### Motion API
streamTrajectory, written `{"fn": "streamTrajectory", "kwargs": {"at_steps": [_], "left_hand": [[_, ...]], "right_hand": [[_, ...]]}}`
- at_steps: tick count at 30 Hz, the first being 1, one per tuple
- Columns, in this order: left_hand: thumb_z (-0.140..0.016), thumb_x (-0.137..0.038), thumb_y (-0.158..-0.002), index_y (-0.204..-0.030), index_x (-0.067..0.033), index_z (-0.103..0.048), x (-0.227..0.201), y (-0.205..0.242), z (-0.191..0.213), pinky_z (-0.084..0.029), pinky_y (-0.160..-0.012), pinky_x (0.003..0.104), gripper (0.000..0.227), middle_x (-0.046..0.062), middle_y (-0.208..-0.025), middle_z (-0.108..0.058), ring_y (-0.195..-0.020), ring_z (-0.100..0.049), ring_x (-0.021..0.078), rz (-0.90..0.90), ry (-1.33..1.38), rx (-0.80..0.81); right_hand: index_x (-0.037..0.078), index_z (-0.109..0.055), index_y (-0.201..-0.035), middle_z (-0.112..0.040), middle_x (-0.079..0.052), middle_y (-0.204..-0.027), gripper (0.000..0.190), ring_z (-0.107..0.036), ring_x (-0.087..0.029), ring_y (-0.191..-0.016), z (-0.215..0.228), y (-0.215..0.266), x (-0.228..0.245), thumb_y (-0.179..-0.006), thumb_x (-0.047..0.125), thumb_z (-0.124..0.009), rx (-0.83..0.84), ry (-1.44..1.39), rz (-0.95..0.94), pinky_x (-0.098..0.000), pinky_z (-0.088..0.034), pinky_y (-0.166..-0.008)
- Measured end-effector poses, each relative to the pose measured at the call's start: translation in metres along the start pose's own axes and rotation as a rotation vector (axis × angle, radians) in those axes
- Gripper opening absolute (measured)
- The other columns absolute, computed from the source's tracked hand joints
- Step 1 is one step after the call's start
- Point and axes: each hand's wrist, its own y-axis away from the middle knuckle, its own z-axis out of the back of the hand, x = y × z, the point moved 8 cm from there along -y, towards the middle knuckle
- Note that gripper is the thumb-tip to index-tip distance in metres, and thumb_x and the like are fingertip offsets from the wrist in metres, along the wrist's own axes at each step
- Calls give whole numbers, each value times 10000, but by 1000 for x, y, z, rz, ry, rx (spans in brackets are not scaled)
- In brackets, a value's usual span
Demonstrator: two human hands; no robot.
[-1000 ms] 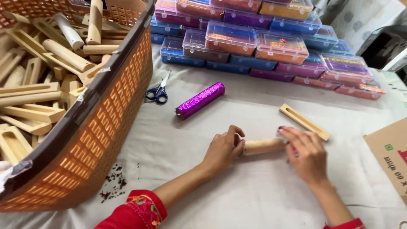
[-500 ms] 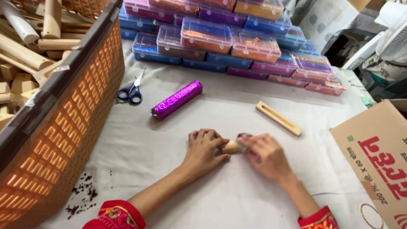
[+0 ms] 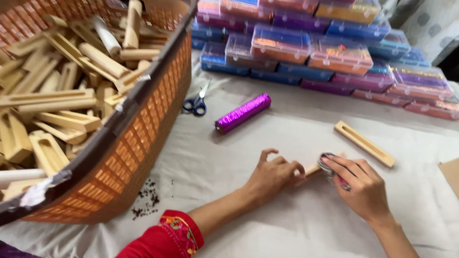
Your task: Cleaning and wiping wooden cylinders and rectangular cases with a cloth.
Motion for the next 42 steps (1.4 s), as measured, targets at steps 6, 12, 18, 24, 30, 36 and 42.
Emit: {"fn": "streamTrajectory", "kwargs": {"at_steps": [6,12,18,24,30,36,42], "left_hand": [[-706,-299,-889,-940,-221,-723,5,2,17,-310,-1079,485,95,-48,-1082,-707,-1109,-659,178,23,-98,-242],[-810,-566,-732,-982,-160,-749,-10,-4,27,-289,-1096,513,481,29,-1013,-680,-973,-639,198,1,-50,-102],[-823,-509,-804,-967,-161,-724,-3,-1,16,-307,-1134,484,397,15,-1002,-695,-1014,-651,188,62,-68,-53],[-810,-394,-812,-1085,-143,-701,-5,-1,21,-307,-1095,469,387,22,-1040,-694,-1061,-636,190,2,-14,-97],[-822,-276,-807,-1309,-133,-563,-1,1,24,-309,-1094,455,583,6,-1068,-709,-1089,-638,167,40,122,-107],[-815,-277,-827,-1218,-118,-567,-1,-1,21,-299,-1100,459,490,21,-1017,-700,-1099,-629,197,59,75,-59],[-816,-303,-814,-1171,-117,-592,-3,-3,21,-298,-1073,470,461,39,-1047,-692,-1095,-615,219,40,53,-62]], "right_hand": [[164,-748,-1160,-750,-11,-1110,421,-683,-216,-916,-16,-4,13,-750,70,-743,91,-63,82,-351,-577,-813],[116,-746,-1097,-748,-28,-1121,302,-696,-203,-960,-28,7,-14,-798,76,-745,150,39,-59,-346,-582,-849],[110,-744,-1019,-753,-53,-1053,291,-703,-229,-964,-18,-3,46,-729,86,-746,112,-128,102,-362,-586,-844],[135,-758,-987,-765,-32,-1022,207,-696,-231,-906,-23,0,-25,-785,91,-746,224,-9,-80,-371,-578,-787],[97,-722,-1006,-741,-64,-1047,264,-701,-251,-960,-23,4,19,-742,102,-718,70,-156,38,-369,-578,-846],[127,-741,-1004,-761,-25,-1008,222,-705,-199,-880,-36,1,-2,-790,81,-706,197,-186,46,-348,-583,-790],[129,-731,-950,-743,-45,-965,191,-691,-246,-924,-17,4,-27,-767,74,-723,127,-30,-83,-385,-572,-813]]}}
